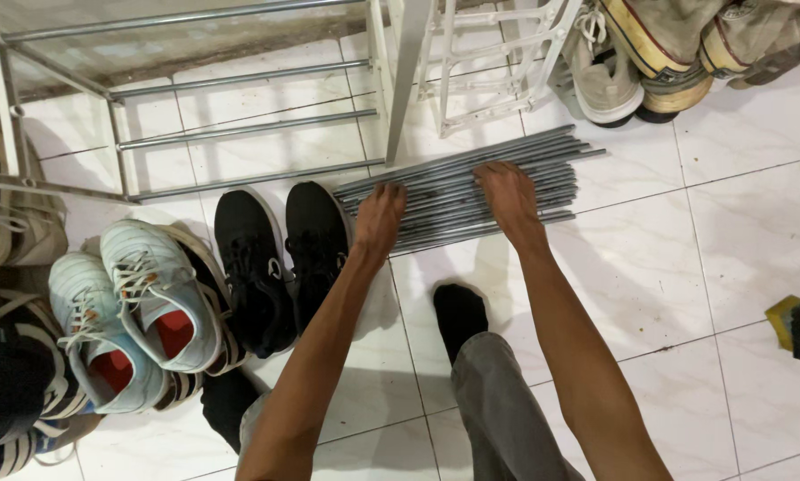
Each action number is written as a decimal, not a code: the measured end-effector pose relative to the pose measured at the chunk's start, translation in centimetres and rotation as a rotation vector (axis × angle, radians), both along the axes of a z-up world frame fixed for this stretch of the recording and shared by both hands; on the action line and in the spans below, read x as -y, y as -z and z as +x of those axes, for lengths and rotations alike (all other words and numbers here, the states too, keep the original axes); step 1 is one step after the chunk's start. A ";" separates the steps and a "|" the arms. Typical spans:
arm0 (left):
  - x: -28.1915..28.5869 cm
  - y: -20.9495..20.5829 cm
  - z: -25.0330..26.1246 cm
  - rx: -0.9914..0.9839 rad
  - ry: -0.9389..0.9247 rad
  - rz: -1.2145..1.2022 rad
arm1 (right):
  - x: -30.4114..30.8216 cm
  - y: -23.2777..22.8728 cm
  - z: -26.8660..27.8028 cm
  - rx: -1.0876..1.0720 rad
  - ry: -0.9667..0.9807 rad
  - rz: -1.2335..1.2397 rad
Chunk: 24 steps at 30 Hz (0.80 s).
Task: The person assembles a white plastic shoe rack by inserting metal rods into the frame slots. They repeatedly pick up rods from a pile on the floor and slide them into the rack structure, working on multiple levels.
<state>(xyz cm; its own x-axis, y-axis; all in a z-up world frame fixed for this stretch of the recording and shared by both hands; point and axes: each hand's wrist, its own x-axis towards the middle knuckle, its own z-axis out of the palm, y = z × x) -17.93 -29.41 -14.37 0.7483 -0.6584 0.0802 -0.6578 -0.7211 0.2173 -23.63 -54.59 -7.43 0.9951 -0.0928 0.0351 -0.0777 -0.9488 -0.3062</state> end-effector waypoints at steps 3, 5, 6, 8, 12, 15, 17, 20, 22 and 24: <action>-0.3 0.2 0.1 -0.061 0.015 -0.019 | -0.1 0.5 0.3 0.022 -0.010 -0.015; -0.5 0.1 0.4 -0.061 0.002 -0.063 | -0.6 0.5 0.1 0.053 -0.019 -0.005; -0.8 0.0 0.7 -0.057 -0.007 -0.084 | -1.0 0.3 0.2 0.061 -0.030 -0.005; -1.3 -0.6 1.0 -0.037 -0.003 -0.105 | -2.0 -0.2 0.3 0.078 -0.054 -0.007; -3.6 -2.5 2.6 -0.018 -0.013 -0.155 | -5.4 -1.3 0.9 0.142 -0.188 0.037; -6.3 -4.8 4.5 0.002 -0.096 -0.240 | -8.9 -1.7 2.0 0.255 -0.344 0.076; -8.5 -6.3 6.0 0.018 -0.152 -0.234 | -12.0 -2.2 3.0 0.345 -0.468 0.097; -12.2 -8.8 8.9 0.102 -0.231 -0.273 | -16.3 -4.4 4.7 0.299 -0.555 0.130; -15.0 -10.1 10.6 0.182 -0.311 -0.311 | -18.5 -6.4 6.5 0.370 -0.558 0.160; -17.7 -11.4 12.3 0.268 -0.416 -0.349 | -20.3 -8.2 8.6 0.407 -0.555 0.201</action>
<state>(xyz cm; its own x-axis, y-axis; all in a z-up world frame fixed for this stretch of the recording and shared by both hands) -5.64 -11.69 -3.02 0.8613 -0.2158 0.4600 -0.4003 -0.8458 0.3528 -15.07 -34.27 0.76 0.8089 0.3800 0.4486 0.5578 -0.7372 -0.3813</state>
